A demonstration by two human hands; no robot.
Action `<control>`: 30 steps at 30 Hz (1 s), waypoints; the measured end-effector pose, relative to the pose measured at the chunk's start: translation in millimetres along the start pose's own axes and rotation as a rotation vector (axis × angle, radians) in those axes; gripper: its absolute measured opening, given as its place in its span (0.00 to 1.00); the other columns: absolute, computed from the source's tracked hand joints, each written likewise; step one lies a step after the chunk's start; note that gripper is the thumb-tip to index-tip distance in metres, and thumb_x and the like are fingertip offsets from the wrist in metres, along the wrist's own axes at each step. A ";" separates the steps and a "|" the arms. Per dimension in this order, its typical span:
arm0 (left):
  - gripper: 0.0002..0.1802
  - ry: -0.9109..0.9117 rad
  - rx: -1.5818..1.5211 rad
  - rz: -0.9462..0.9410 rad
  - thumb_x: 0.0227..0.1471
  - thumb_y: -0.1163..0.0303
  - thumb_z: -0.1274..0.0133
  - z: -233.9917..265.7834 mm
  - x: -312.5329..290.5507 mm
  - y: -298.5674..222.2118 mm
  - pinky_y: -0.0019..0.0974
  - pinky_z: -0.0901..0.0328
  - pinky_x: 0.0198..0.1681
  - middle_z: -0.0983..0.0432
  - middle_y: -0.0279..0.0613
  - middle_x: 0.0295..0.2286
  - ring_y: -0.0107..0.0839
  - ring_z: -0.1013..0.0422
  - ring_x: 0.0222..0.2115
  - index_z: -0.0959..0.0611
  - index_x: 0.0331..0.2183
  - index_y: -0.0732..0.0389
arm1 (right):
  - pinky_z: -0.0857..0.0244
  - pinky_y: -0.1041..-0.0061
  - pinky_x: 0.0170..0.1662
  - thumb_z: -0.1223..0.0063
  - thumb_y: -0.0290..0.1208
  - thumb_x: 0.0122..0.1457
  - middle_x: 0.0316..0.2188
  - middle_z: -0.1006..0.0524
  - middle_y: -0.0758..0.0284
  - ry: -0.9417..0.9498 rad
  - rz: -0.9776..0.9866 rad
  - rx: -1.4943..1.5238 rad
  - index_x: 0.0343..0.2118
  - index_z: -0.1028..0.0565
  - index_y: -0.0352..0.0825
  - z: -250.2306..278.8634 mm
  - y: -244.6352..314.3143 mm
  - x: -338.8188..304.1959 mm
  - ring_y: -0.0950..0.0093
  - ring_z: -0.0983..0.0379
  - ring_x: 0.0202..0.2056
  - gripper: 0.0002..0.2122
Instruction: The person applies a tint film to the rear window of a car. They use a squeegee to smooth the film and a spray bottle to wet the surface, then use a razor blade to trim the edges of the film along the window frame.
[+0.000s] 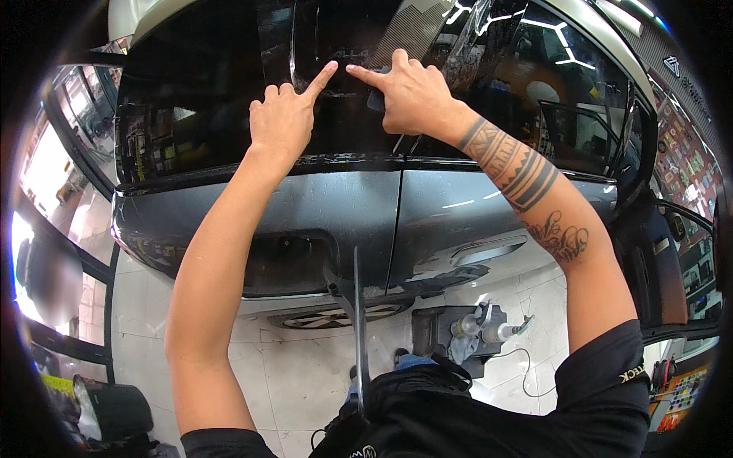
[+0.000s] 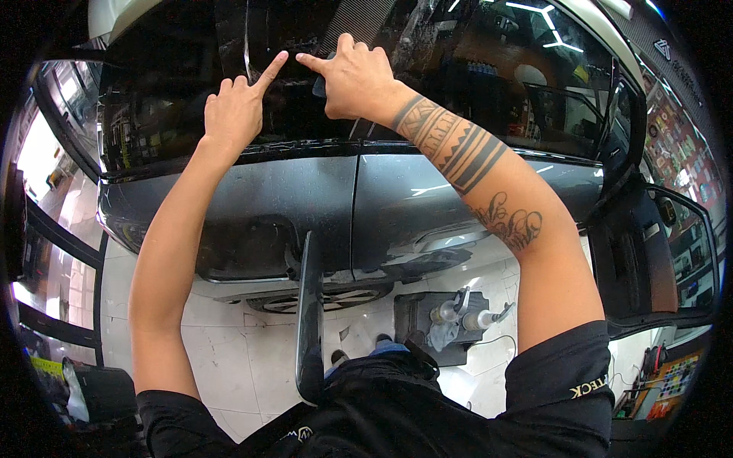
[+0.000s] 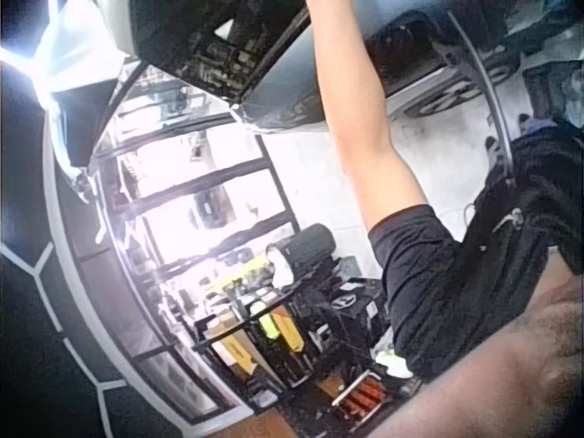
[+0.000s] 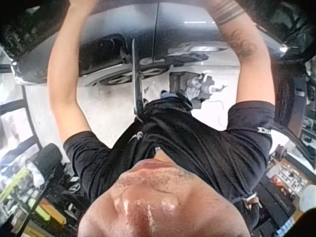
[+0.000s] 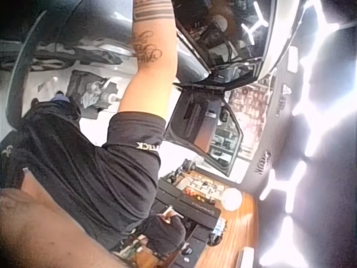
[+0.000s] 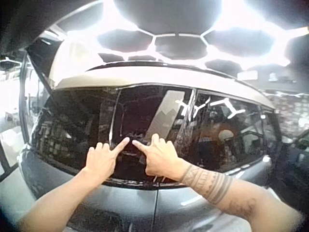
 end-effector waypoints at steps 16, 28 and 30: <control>0.49 0.278 -0.339 0.009 0.43 0.75 0.50 24.2 8.1 -17.6 0.47 0.30 0.41 0.24 0.56 0.34 0.47 0.26 0.37 0.53 0.64 0.49 | 0.30 0.68 0.32 0.42 0.28 0.35 0.39 0.33 0.50 0.005 0.003 -0.002 0.60 0.38 0.55 -1.4 -2.5 -2.4 0.58 0.28 0.36 0.41; 0.42 0.158 -0.406 -0.021 0.42 0.75 0.51 23.0 21.6 -49.9 0.44 0.31 0.42 0.25 0.57 0.32 0.49 0.28 0.36 0.47 0.57 0.80 | 0.34 0.66 0.46 0.49 0.18 0.40 0.39 0.29 0.49 -0.273 -0.095 0.979 0.52 0.39 0.31 13.9 -33.9 -80.2 0.51 0.29 0.40 0.30; 0.42 0.163 -0.424 -0.018 0.42 0.75 0.52 22.2 23.2 -53.9 0.44 0.31 0.41 0.26 0.58 0.31 0.50 0.28 0.35 0.47 0.57 0.81 | 0.34 0.77 0.42 0.59 0.11 0.41 0.41 0.30 0.64 -0.182 -0.121 1.248 0.52 0.39 0.35 2.5 -28.6 -127.3 0.74 0.29 0.43 0.30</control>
Point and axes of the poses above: each hand's wrist, its own x-axis towards the middle knuckle, its own z-axis out of the back of the hand, y = z × x, the point moved 2 cm from there along x, towards the middle knuckle
